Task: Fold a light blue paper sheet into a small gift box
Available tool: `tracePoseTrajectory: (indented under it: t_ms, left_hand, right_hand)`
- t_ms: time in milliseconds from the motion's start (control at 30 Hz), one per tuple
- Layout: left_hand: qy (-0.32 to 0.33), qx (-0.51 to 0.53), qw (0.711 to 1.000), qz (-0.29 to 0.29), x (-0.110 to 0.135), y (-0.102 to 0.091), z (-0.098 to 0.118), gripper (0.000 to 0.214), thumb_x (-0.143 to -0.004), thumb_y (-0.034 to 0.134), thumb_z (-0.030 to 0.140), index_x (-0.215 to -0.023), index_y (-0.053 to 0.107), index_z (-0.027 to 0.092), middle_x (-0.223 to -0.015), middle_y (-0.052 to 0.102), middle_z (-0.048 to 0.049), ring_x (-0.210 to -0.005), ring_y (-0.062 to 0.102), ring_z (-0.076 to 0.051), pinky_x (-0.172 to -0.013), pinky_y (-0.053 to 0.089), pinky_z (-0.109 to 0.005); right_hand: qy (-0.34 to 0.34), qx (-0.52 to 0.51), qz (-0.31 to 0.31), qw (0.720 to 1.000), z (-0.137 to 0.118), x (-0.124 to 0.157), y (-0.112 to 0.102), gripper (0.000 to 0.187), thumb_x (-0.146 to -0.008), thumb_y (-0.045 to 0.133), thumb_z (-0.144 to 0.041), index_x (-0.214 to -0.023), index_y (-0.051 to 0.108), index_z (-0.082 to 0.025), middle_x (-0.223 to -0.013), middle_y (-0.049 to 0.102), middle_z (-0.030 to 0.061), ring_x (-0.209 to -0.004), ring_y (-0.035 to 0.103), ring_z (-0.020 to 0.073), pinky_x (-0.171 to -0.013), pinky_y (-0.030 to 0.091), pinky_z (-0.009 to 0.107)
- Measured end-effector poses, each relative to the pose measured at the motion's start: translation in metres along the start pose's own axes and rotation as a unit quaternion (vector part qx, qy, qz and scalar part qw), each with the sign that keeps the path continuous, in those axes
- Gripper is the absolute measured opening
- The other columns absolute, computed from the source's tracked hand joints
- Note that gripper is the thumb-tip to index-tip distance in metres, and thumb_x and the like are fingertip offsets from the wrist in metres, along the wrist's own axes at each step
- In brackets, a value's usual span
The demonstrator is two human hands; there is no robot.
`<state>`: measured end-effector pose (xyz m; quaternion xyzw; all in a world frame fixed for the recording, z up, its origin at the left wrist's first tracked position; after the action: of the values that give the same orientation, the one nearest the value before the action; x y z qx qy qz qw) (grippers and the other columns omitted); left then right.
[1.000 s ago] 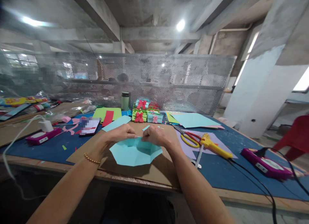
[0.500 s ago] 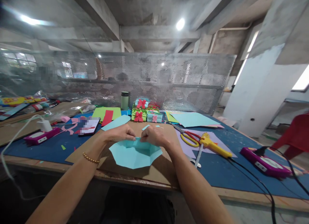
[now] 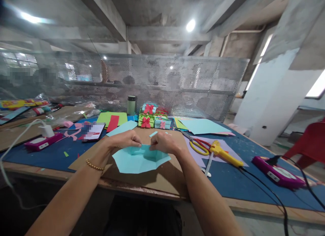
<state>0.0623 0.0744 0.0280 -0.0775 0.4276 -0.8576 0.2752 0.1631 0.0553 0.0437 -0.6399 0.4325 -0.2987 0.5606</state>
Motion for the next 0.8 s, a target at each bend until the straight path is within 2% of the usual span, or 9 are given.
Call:
tracePoseTrajectory:
  t_ms: [167, 300, 467, 567, 800]
  left_hand:
    - [-0.028, -0.007, 1.000, -0.006, -0.001, 0.001, -0.006, 0.025, -0.073, 0.059, 0.033, -0.057, 0.057, 0.015, -0.054, 0.037, 0.0047, -0.054, 0.030, -0.010, -0.050, 0.021, -0.024]
    - [-0.007, -0.024, 0.999, -0.029, -0.002, 0.006, 0.000, 0.026, -0.073, 0.063, 0.034, -0.056, 0.058, 0.015, -0.054, 0.038, 0.0048, -0.053, 0.028, -0.009, -0.050, 0.019, -0.026]
    - [0.028, -0.045, 0.998, -0.022, -0.003, 0.007, 0.011, 0.030, -0.076, 0.057, 0.028, -0.051, 0.049, 0.016, -0.053, 0.030, 0.0051, -0.052, 0.023, -0.009, -0.049, 0.017, -0.027]
    - [0.041, -0.054, 0.997, -0.020, -0.004, 0.008, 0.013, 0.030, -0.076, 0.057, 0.027, -0.050, 0.047, 0.016, -0.053, 0.028, 0.0051, -0.052, 0.024, -0.009, -0.049, 0.017, -0.026]
    - [0.015, -0.046, 0.999, -0.008, -0.002, 0.006, 0.012, 0.027, -0.072, 0.056, 0.025, -0.049, 0.049, 0.015, -0.051, 0.030, 0.0050, -0.051, 0.026, -0.008, -0.048, 0.017, -0.025]
  right_hand:
    - [-0.011, 0.016, 0.007, 1.000, -0.006, 0.001, 0.001, 0.008, -0.074, 0.070, -0.021, -0.067, 0.071, -0.017, -0.061, 0.059, -0.0028, -0.059, 0.048, 0.0100, -0.054, 0.027, 0.022]
    - [-0.025, 0.025, 0.009, 0.999, -0.010, 0.002, 0.004, 0.008, -0.075, 0.070, -0.021, -0.067, 0.070, -0.018, -0.062, 0.059, -0.0031, -0.059, 0.048, 0.0099, -0.054, 0.027, 0.023]
    - [-0.040, 0.041, 0.007, 0.998, -0.015, 0.002, 0.003, 0.010, -0.076, 0.069, -0.021, -0.067, 0.070, -0.017, -0.062, 0.062, -0.0022, -0.058, 0.049, 0.0100, -0.055, 0.028, 0.023]
    - [-0.033, 0.036, 0.001, 0.999, -0.012, 0.002, 0.004, 0.010, -0.076, 0.069, -0.023, -0.068, 0.071, -0.018, -0.064, 0.064, -0.0015, -0.059, 0.051, 0.0105, -0.055, 0.029, 0.022]
    - [-0.005, 0.026, -0.003, 1.000, -0.007, 0.002, 0.004, 0.017, -0.078, 0.066, -0.035, -0.078, 0.077, -0.022, -0.075, 0.072, 0.0018, -0.064, 0.060, 0.0142, -0.056, 0.035, 0.023]
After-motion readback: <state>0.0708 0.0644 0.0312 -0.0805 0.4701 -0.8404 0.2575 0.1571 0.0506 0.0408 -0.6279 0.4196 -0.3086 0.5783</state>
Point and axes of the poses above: each hand's wrist, its own x-axis away from the middle knuckle, its own y-axis out of the palm, z = x × y, the point moved 9 cm from there along -x, towards the middle knuckle
